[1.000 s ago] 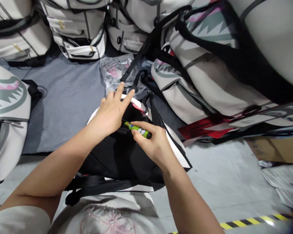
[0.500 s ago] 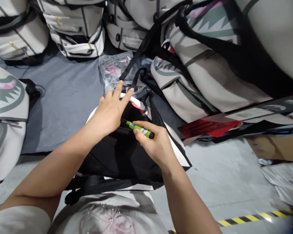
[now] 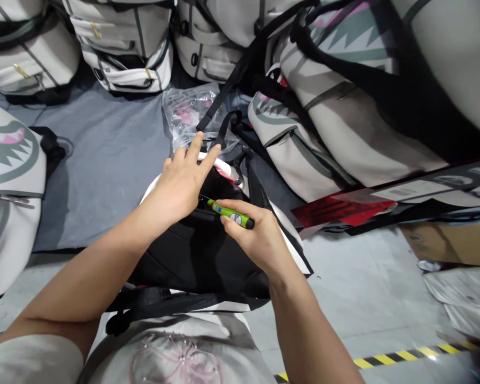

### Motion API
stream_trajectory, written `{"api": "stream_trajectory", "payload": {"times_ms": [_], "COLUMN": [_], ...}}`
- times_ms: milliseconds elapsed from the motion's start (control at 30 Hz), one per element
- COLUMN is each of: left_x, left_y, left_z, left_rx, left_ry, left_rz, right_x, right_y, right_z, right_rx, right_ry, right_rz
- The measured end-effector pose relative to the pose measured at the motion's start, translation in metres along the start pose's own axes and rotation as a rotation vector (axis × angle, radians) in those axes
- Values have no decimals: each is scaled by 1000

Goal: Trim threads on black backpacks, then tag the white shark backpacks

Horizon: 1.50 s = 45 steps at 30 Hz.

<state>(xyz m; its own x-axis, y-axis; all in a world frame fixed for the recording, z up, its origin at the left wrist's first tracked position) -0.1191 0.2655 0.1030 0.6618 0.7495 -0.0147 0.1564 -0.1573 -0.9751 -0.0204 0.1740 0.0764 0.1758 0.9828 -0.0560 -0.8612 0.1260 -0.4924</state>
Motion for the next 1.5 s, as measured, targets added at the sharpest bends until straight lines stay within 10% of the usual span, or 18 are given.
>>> {"api": "stream_trajectory", "payload": {"times_ms": [1500], "left_x": [0], "left_y": [-1], "left_z": [0], "left_rx": [77], "left_ry": [-53], "left_rz": [17], "right_x": [-8], "right_y": [4], "right_z": [-10], "right_rx": [45], "right_ry": [156], "right_rz": [-197]}}
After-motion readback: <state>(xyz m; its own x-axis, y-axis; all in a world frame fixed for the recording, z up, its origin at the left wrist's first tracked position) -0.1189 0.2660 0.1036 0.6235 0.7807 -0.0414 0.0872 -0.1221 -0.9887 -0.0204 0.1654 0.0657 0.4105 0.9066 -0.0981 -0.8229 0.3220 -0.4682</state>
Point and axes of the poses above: each hand's wrist, its own x-axis towards the middle knuckle, its own y-axis out of the palm, z = x × y, the point moved 10 cm from there along x, towards the middle knuckle, and after that the axes turned 4 degrees about -x, right-handed, at the moved point
